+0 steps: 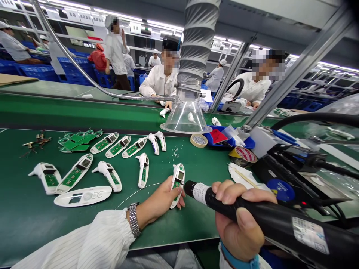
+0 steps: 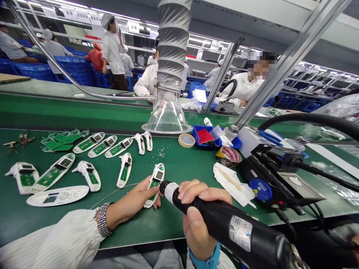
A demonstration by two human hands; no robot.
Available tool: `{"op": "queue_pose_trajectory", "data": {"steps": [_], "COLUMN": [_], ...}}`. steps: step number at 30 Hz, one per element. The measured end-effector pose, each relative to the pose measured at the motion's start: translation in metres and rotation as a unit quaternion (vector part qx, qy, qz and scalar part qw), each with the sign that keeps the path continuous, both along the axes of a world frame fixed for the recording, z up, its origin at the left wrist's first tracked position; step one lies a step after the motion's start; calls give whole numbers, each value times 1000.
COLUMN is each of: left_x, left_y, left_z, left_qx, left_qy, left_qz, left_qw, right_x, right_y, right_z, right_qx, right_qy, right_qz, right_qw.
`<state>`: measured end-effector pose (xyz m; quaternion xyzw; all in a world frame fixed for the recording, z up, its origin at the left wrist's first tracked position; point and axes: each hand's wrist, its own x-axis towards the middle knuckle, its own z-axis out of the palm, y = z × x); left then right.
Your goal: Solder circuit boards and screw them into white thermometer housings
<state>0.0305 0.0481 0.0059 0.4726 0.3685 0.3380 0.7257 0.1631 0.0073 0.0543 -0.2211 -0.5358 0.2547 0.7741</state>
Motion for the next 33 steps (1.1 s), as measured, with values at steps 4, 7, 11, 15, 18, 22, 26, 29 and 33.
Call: {"op": "queue_pose_trajectory", "data": {"steps": [4, 7, 11, 15, 18, 22, 26, 29, 33], "left_x": [-4, -11, -18, -16, -15, -14, -14, -13, -13], "left_y": [3, 8, 15, 16, 16, 17, 17, 15, 14], "left_z": [3, 7, 10, 8, 6, 4, 4, 4, 7], "left_qx": [-23, -15, -27, -45, -48, -50, -54, -60, -74], "left_qy": [2, 6, 2, -4, -6, -4, -8, -13, -20], "left_qz": [46, 114, 163, 159, 154, 150, 154, 155, 147], "left_qw": [999, 993, 986, 986, 987, 987, 987, 986, 986], "right_x": [2, 6, 9, 8, 5, 2, 3, 6, 9], "right_y": [-5, -4, 7, 20, 30, 40, 38, 28, 14], "right_z": [4, 5, -2, -14, -20, -24, -20, -13, -5], "right_qx": [-22, -17, -20, -28, -30, -36, -39, -33, -48], "right_qy": [13, 24, 15, 15, 19, 24, 29, 45, 81], "right_qz": [-14, -42, -69, -66, -65, -66, -68, -72, -59], "right_qw": [1000, 999, 997, 997, 997, 997, 996, 996, 994]}}
